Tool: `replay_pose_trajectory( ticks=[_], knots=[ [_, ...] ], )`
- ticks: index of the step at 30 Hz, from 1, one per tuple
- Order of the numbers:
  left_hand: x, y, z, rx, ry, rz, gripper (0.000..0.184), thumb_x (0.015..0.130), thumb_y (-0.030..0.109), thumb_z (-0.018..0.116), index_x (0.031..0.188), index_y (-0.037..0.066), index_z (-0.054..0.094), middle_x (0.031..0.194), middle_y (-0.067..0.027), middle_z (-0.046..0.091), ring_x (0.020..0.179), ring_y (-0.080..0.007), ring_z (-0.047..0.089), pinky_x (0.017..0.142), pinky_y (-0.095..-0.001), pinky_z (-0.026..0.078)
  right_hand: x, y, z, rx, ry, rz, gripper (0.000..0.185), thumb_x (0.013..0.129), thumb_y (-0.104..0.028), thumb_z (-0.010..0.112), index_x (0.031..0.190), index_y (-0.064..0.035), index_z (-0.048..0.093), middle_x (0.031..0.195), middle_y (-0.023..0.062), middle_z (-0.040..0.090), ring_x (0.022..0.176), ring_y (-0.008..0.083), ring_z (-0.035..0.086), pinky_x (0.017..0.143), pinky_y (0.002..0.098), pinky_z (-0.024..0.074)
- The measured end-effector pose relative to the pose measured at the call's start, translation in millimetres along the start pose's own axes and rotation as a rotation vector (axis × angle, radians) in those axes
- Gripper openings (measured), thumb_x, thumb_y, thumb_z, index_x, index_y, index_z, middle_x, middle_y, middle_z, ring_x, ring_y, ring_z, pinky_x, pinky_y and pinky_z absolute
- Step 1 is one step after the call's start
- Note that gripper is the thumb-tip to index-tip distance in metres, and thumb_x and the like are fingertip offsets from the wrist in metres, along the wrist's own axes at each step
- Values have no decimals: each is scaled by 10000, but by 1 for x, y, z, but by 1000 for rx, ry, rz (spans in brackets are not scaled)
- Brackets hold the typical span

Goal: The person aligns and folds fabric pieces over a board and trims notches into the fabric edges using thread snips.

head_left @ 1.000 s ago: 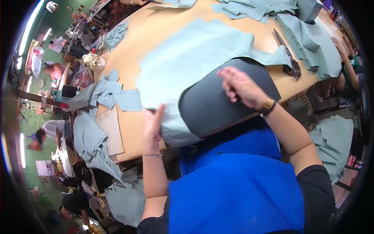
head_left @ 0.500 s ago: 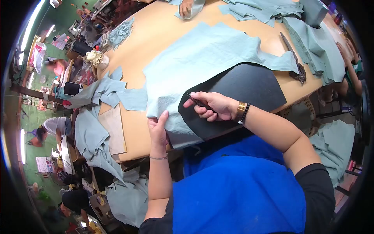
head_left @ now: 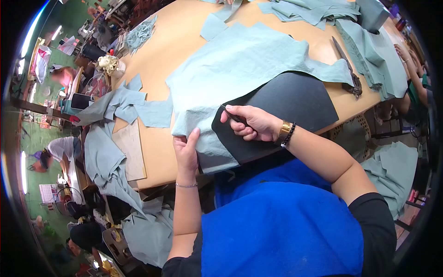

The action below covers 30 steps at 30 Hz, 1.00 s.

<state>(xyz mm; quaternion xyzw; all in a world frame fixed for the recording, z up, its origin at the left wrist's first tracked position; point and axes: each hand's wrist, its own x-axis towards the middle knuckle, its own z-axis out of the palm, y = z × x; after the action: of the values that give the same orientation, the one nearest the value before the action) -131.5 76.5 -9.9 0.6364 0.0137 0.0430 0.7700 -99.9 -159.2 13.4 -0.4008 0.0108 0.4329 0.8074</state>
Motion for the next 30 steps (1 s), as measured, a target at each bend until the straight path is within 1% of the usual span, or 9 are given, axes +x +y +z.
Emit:
replay_pose_trajectory(
  ticks=[2,8,14,17,23,26,30],
  knots=[
    [0,1,1,-2,-3,3,445,909,42,638,1332,9,504,1271,-107,596,1136,-189,585,991,-343,457,-1,-2,1,5,1,40,355,1055,-407,415,1071,-74,536,653,-54,385,500,21,302,393,158,259],
    [0,0,1,-3,-11,4,443,908,48,639,1327,-1,507,1266,-110,601,1136,-191,586,995,-341,453,7,-2,2,-2,21,44,380,1046,-429,421,1079,-69,538,659,-53,390,495,18,319,392,159,269],
    [0,1,4,31,42,39,451,899,51,644,1324,-12,509,1268,-108,600,1144,-192,582,1001,-341,446,4,-1,-2,18,-9,69,376,1048,-426,420,1074,-72,544,668,-52,395,498,18,322,397,159,276],
    [-1,5,4,-27,28,0,483,891,6,670,1340,-35,497,1292,-112,592,1154,-185,573,1004,-321,437,7,-2,2,-11,-17,50,380,1041,-444,422,1077,-82,532,666,-55,400,504,24,314,406,175,257],
    [1,1,1,-52,24,5,484,887,0,674,1336,-36,498,1297,-119,589,1160,-189,571,1009,-324,437,7,3,-2,-39,-17,-20,354,1051,-413,417,1073,-80,532,664,-57,395,508,23,315,412,175,260],
    [0,1,3,-16,29,21,445,900,44,648,1320,-9,509,1273,-113,598,1150,-195,581,1006,-344,448,1,-1,1,-34,1,42,345,1054,-403,414,1053,-79,535,658,-58,392,507,22,309,412,175,259],
    [0,1,4,-9,22,27,446,902,47,647,1321,-9,506,1276,-116,597,1151,-197,581,1008,-345,448,8,-1,4,-36,5,26,350,1053,-410,414,1047,-80,531,657,-56,396,501,24,303,413,174,256]
  ],
)
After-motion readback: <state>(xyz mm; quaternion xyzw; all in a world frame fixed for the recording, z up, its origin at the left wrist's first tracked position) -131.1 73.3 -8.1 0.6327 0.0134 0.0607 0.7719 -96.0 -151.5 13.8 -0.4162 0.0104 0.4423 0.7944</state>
